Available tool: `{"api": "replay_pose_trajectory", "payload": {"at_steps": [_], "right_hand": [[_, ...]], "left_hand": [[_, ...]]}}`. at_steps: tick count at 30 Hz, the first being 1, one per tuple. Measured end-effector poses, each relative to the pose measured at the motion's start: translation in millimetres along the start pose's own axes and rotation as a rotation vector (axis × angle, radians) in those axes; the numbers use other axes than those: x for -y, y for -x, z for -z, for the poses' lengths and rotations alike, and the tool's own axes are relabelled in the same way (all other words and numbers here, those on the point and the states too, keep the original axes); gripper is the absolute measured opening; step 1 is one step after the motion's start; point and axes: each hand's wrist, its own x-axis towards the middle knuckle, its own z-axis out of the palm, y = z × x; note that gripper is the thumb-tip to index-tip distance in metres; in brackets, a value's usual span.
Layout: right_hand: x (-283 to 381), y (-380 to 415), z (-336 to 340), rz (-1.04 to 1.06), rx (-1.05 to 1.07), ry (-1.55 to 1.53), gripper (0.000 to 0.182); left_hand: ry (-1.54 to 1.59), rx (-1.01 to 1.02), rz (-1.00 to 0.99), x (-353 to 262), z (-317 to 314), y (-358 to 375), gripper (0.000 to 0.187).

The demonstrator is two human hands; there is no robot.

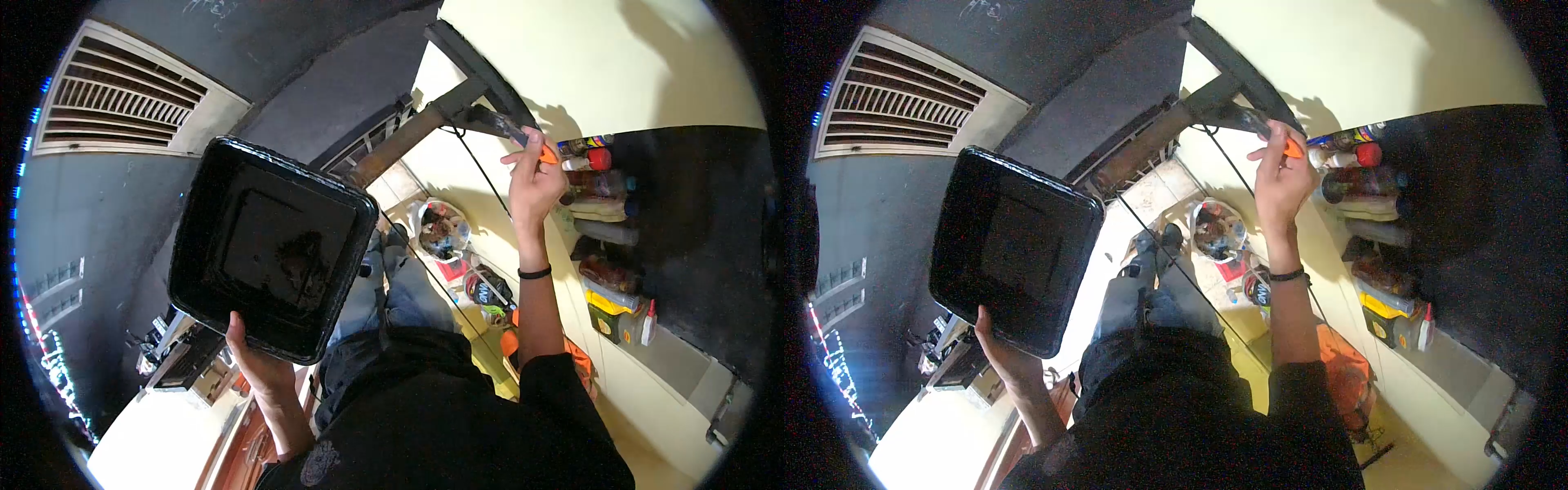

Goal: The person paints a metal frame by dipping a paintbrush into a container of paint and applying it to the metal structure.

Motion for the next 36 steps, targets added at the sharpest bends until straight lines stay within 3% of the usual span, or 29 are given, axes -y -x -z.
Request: {"api": "replay_pose_trajectory", "payload": {"at_steps": [2, 4, 10, 12, 14, 16, 20, 22, 24, 26, 28, 30, 33, 36], "right_hand": [[-6, 10, -6, -0.024, 0.033, -0.055, 0.022], [-16, 10, 0, 0.099, 0.044, 0.065, 0.023], [-15, 3, 24, 0.081, -0.137, 0.182, 0.023], [-9, 13, 10, -0.034, -0.042, 0.078, 0.025], [-19, 13, 10, 0.021, -0.043, 0.093, 0.025], [-29, 2, 29, 0.000, -0.154, 0.139, 0.025], [-16, -15, 49, 0.097, -0.218, 0.295, 0.024], [-14, -18, 34, 0.149, -0.055, 0.534, 0.021], [-2, -11, 11, 0.316, 0.090, 0.431, 0.022], [-1, -17, 4, 0.298, 0.112, 0.385, 0.026], [16, -29, 7, -0.017, 0.022, 0.169, 0.029], [-2, -38, 15, 0.113, -0.026, 0.316, 0.036], [-10, -49, 37, 0.062, -0.025, 0.453, 0.037], [6, -47, 31, 0.162, -0.035, 0.359, 0.039]], "left_hand": [[0.023, 0.011, 0.048, -1, -1, -1, 0.062], [0.060, -0.036, 0.054, -1, -2, -3, 0.062], [-0.014, 0.001, 0.060, -6, -7, -2, 0.063], [-0.021, 0.026, 0.063, -5, -12, -3, 0.063], [-0.024, 0.048, 0.058, -5, -15, -5, 0.063], [0.038, 0.023, 0.067, -4, -16, -7, 0.064], [-0.102, 0.122, -0.016, 0, -10, -8, 0.064], [0.043, 0.100, 0.089, -1, -15, -11, 0.063], [0.053, 0.120, 0.101, -1, -17, -13, 0.062], [0.059, 0.123, 0.108, -2, -13, -11, 0.062], [0.103, 0.122, 0.105, -2, -8, -12, 0.062], [0.067, 0.112, 0.121, -7, -13, -9, 0.063], [0.040, 0.102, 0.117, -5, -7, -13, 0.063], [0.036, 0.085, 0.098, -6, -8, -13, 0.064]]}}
